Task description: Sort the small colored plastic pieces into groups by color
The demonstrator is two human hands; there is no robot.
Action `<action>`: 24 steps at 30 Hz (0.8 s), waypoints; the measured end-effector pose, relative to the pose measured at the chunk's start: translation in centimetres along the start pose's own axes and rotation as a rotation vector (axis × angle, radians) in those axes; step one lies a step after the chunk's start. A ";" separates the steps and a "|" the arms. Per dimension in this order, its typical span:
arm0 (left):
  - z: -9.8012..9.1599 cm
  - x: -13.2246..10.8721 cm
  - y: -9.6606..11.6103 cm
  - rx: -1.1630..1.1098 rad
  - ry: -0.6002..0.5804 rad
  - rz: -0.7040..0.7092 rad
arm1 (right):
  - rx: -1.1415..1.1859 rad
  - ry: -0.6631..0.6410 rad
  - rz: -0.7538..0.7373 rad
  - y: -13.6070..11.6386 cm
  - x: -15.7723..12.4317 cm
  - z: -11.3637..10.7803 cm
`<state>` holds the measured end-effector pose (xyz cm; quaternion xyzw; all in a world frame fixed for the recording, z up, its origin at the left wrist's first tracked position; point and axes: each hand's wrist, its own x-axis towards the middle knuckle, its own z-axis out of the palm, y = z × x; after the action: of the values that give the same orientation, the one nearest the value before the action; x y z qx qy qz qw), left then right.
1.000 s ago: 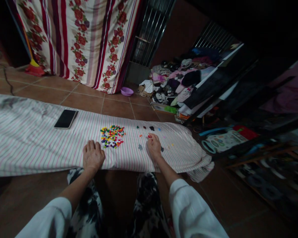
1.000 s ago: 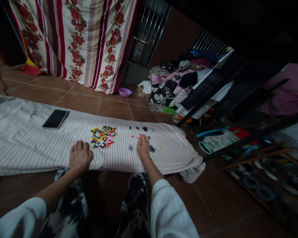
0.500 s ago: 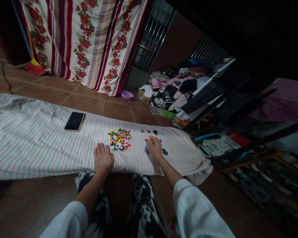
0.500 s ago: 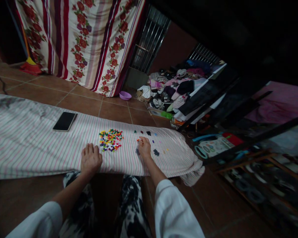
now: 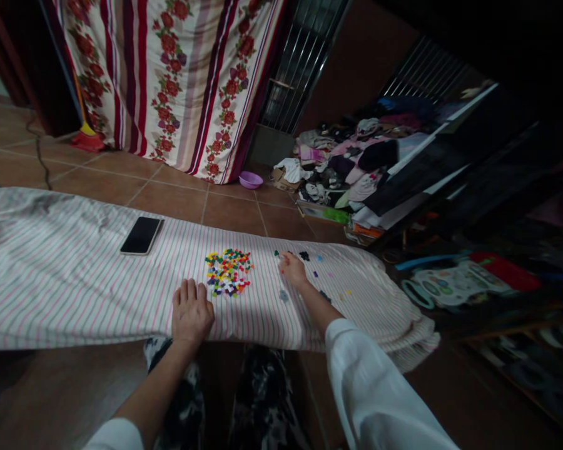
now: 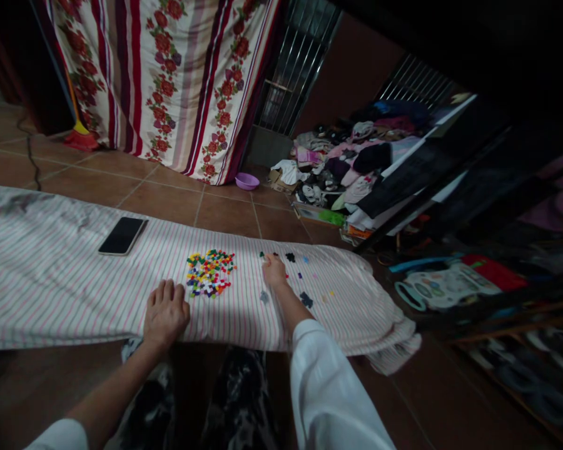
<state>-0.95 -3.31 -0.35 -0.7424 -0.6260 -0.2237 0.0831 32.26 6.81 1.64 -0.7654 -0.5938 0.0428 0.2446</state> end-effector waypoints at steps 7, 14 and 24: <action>-1.8 1.7 -1.5 0.079 -0.094 0.270 | -0.072 -0.082 -0.002 0.5 2.6 -0.8; -0.5 2.0 -3.1 0.035 0.013 0.342 | -0.159 -0.264 -0.121 -0.1 4.4 -1.0; -0.4 2.1 -3.0 0.017 0.029 0.345 | -0.237 -0.348 -0.084 -1.6 4.8 -0.7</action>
<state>-3.74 -1.02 0.44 -0.8348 -0.4900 -0.2113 0.1355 32.53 11.29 3.98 -0.7446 -0.6592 0.0939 0.0481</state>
